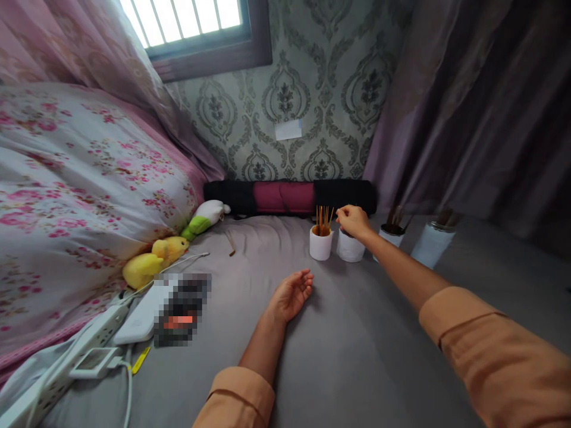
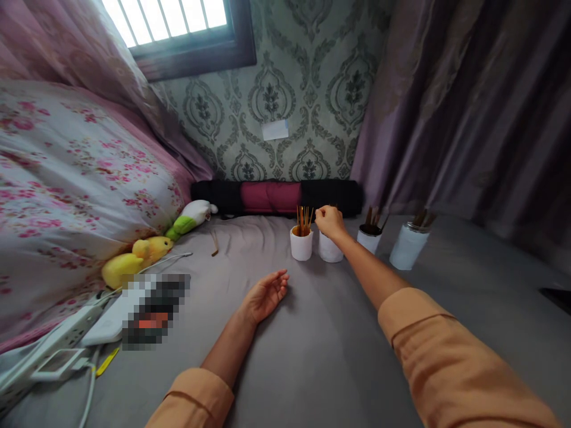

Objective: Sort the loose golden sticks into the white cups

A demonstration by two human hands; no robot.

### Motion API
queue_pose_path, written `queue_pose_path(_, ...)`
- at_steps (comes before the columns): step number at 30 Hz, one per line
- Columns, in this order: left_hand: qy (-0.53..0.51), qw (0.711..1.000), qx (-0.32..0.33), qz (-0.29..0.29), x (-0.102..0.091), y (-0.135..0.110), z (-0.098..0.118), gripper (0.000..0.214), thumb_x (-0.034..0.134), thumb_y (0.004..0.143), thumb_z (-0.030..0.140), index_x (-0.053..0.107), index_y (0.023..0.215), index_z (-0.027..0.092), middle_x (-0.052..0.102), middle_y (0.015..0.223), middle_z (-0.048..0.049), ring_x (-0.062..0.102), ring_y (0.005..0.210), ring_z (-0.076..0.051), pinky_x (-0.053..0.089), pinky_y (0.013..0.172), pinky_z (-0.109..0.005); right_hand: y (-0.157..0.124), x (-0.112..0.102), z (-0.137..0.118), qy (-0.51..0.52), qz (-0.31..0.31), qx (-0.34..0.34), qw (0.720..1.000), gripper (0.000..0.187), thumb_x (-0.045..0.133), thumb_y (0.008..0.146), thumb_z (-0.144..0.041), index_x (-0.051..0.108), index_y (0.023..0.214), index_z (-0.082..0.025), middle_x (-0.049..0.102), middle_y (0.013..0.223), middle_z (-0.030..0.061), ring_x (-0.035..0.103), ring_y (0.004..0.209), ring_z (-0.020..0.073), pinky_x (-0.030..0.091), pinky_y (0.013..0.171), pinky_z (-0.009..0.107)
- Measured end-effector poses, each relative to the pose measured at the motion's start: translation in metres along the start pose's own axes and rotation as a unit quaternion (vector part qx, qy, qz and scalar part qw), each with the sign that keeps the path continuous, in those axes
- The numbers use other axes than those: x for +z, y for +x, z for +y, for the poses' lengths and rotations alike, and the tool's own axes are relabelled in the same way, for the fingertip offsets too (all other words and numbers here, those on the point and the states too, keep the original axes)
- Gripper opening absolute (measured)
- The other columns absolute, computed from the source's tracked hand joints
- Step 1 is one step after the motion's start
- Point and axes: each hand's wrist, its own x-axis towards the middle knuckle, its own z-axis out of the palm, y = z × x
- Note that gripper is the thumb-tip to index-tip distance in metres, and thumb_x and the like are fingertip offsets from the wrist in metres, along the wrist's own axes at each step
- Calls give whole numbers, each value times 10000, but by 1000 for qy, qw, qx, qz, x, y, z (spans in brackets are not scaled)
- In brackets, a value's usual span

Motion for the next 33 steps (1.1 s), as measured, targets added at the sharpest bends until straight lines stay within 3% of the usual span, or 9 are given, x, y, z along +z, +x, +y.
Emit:
queue_pose_path(10, 0, 1000, 0, 1, 0, 0, 1, 143, 515, 763, 125, 569, 883, 69, 613, 769, -79, 562, 628, -84, 458, 579, -182, -10, 4, 7, 55, 28, -21, 998, 255, 434, 784, -314, 621, 734, -148, 626, 584, 28, 542, 446, 108, 397, 511, 223)
queue_pose_path(18, 1, 1000, -1, 7, 2, -2, 2, 140, 486, 779, 118, 571, 879, 70, 614, 764, -81, 559, 618, -79, 458, 576, -178, -36, 10, 0, 110, 20, -47, 993, 308, 405, 801, -374, 599, 719, -150, 611, 577, 30, 531, 452, 112, 373, 462, 215)
queue_pose_path(33, -9, 1000, 0, 12, 3, -3, 3, 105, 501, 771, 115, 578, 832, 77, 603, 720, -63, 549, 596, -72, 445, 552, -167, -91, 38, -14, 179, -89, -12, 980, 301, 396, 808, -384, 579, 734, -156, 588, 570, 26, 515, 431, 109, 394, 426, 204)
